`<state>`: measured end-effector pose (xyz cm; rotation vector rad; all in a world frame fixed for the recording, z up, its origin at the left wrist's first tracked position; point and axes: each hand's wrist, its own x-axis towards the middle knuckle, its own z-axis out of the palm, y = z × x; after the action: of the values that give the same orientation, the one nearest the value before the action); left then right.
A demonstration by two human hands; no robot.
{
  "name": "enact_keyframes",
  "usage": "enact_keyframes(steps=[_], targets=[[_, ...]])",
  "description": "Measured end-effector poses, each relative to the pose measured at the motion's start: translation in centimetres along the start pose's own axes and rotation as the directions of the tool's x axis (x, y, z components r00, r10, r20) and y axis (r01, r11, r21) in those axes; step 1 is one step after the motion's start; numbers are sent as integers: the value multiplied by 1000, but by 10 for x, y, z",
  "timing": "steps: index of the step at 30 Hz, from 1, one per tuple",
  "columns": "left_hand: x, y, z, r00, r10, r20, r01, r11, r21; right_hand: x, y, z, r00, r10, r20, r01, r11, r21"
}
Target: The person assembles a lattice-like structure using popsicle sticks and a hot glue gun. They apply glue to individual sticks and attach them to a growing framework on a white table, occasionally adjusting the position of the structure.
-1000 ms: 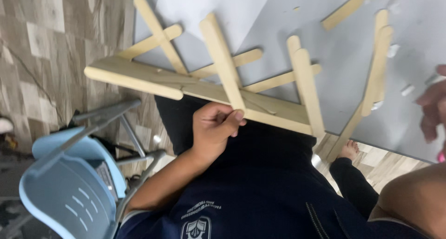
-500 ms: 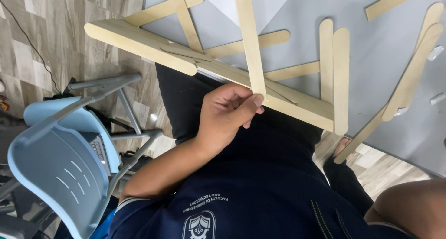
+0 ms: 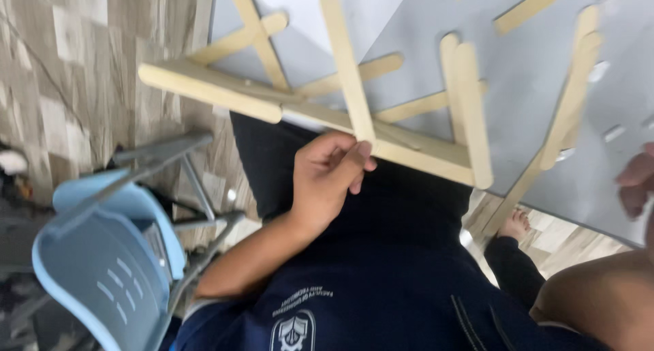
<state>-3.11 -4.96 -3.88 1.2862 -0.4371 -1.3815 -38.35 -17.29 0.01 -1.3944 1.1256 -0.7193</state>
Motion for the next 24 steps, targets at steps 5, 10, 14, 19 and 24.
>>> enact_keyframes(steps=[5, 10, 14, 19, 24], targets=[[4, -5, 9, 999, 24, -43, -30, 988, -149, -32, -32, 7, 1000, -2, -12, 2, 1000, 8], [9, -8, 9, 999, 31, -39, -37, 987, -159, -66, -36, 5, 997, -4, 76, 5, 1000, -10], [2, -6, 10, 1000, 5, 0, -4, 978, -208, -98, -11, 3, 848, -93, 522, -40, 971, 237], [2, 2, 5, 996, 31, 85, -26, 998, -63, -115, 43, 52, 674, 662, 329, -471, 727, -499], [-5, 5, -20, 971, 91, 220, -108, 992, 67, -103, 65, 119, 754, 652, -83, -325, 261, -909]])
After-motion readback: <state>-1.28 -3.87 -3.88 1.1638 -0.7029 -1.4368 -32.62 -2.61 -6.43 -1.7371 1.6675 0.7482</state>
